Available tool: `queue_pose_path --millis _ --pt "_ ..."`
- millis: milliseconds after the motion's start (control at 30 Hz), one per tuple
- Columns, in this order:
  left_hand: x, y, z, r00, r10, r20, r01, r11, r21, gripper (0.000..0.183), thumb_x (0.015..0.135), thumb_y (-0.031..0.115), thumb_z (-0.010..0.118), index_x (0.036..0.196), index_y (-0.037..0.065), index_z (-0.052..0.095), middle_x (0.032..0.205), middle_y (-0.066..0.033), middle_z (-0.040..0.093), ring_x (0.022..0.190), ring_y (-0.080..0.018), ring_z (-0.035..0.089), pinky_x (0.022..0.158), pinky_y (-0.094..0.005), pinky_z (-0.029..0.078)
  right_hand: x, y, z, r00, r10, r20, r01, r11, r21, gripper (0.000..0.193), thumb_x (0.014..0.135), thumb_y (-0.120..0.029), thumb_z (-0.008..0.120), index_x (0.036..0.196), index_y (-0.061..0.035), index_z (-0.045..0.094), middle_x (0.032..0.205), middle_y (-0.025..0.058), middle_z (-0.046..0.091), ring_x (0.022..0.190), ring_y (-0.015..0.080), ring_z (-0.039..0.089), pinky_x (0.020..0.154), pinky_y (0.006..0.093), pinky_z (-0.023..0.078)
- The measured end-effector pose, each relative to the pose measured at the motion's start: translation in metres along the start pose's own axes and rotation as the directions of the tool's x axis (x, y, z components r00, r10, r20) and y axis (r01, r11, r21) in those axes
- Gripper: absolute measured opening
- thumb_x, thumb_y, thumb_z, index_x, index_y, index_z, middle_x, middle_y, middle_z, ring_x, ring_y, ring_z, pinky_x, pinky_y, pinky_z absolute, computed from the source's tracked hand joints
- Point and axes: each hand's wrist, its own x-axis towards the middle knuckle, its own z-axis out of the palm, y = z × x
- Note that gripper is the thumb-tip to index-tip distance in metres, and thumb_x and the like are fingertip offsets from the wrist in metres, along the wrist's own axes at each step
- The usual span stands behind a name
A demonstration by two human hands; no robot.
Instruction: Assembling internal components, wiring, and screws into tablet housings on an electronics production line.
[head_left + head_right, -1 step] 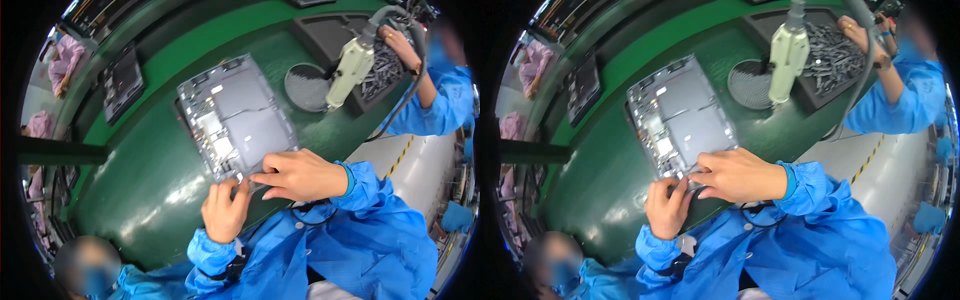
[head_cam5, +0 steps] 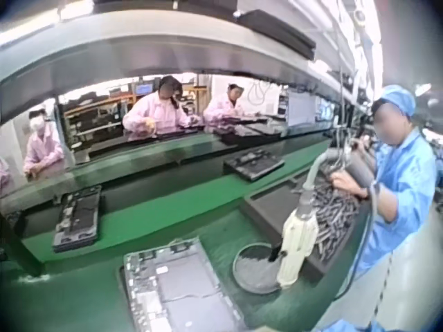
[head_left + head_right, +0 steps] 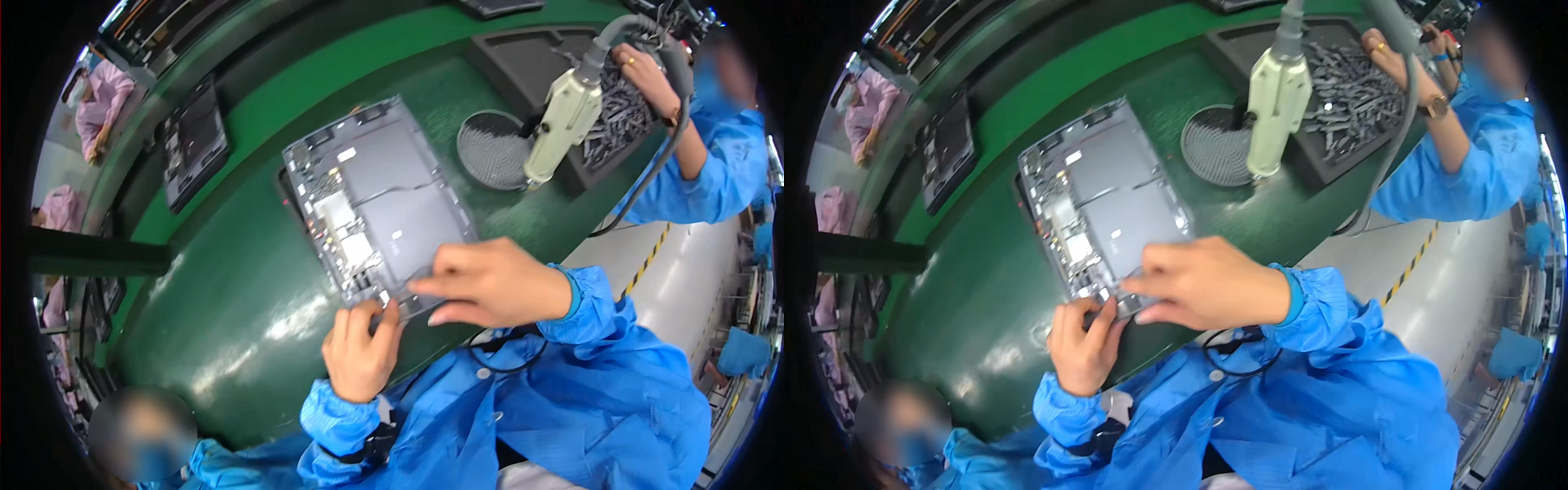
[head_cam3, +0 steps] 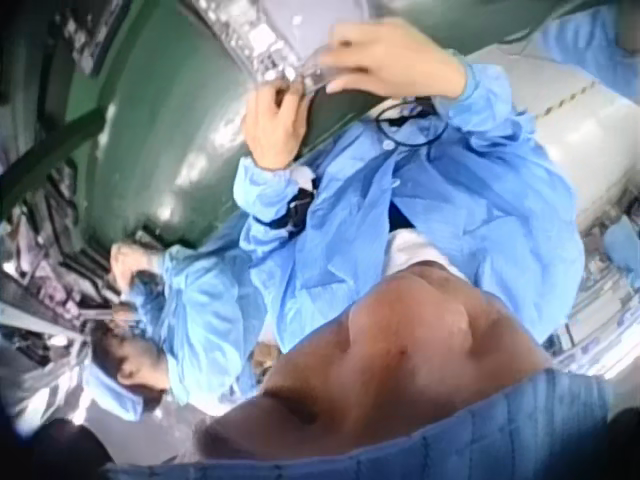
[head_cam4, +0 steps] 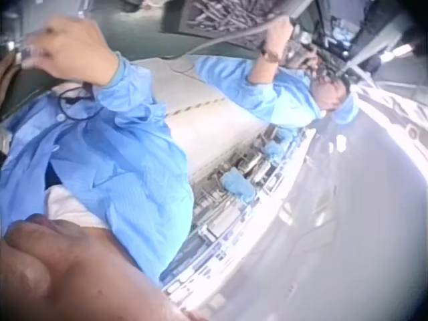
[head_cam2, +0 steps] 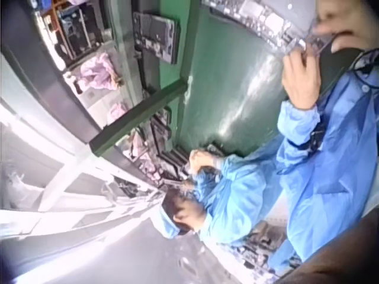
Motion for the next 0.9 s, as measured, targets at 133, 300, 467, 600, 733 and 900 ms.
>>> queue_pose_path --millis 133,300,467,600,733,900 --pt "0.005 0.001 0.008 0.999 0.04 -0.02 -0.041 0.999 -0.001 0.038 0.055 0.005 0.076 0.092 0.009 0.067 0.083 -0.0046 0.055 0.069 -0.0219 0.053 0.054 -0.0324 0.043 -0.027 0.04 -0.034 0.3 0.33 -0.895 -0.104 0.944 0.313 0.023 0.079 -0.002 0.065 0.101 0.0014 0.057 0.078 0.0043 0.059 0.072 0.0135 0.058 0.065 0.0279 0.047" --pt "0.012 0.004 0.015 0.995 0.098 -0.021 -0.097 0.995 0.024 0.045 0.053 0.005 0.077 0.097 0.012 0.068 0.085 -0.004 0.055 0.069 -0.0213 0.051 0.053 -0.0319 0.042 -0.01 0.074 -0.057 0.641 0.526 -0.559 -0.032 0.746 0.665 0.046 0.079 -0.019 0.071 0.115 0.0013 0.051 0.097 0.0072 0.059 0.094 0.0176 0.06 0.084 0.0295 0.047" --pt "0.016 0.008 0.025 0.988 0.146 -0.047 -0.142 0.987 0.08 0.048 0.054 0.006 0.078 0.1 0.012 0.069 0.084 -0.0034 0.055 0.066 -0.0202 0.049 0.051 -0.0306 0.04 -0.007 0.083 -0.073 0.641 0.592 -0.489 0.017 0.625 0.78 0.042 0.086 -0.032 0.061 0.104 0.0058 0.054 0.063 0.0088 0.055 0.059 0.0137 0.054 0.063 0.0322 0.052" --pt "0.015 0.007 0.025 0.988 0.133 -0.072 -0.129 0.99 0.059 0.045 0.056 0.007 0.079 0.099 0.011 0.069 0.083 -0.0029 0.055 0.062 -0.0192 0.047 0.048 -0.0295 0.038 0.007 0.085 -0.066 0.533 0.574 -0.622 0.172 0.646 0.744 0.045 0.087 -0.032 0.058 0.098 0.0109 0.052 0.054 0.0037 0.046 0.051 0.0127 0.05 0.058 0.0311 0.049" --pt "0.015 0.003 0.026 0.984 0.149 -0.098 -0.146 0.989 0.035 0.04 0.055 0.008 0.081 0.095 0.01 0.071 0.079 -0.0028 0.055 0.059 -0.018 0.045 0.046 -0.0283 0.035 0.009 0.093 -0.055 0.518 0.593 -0.617 0.174 0.633 0.754 0.046 0.087 -0.032 0.059 0.098 0.0119 0.052 0.054 0.0038 0.046 0.05 0.013 0.049 0.057 0.0306 0.049" --pt "0.015 0.005 0.026 0.987 0.128 -0.1 -0.129 0.992 -0.004 0.04 0.053 0.007 0.082 0.092 0.009 0.071 0.076 -0.003 0.054 0.057 -0.0166 0.043 0.045 -0.0272 0.033 0.01 0.093 -0.054 0.524 0.589 -0.615 0.147 0.649 0.747 0.044 0.087 -0.031 0.058 0.097 0.012 0.052 0.053 0.0038 0.046 0.049 0.0128 0.049 0.057 0.0304 0.049"
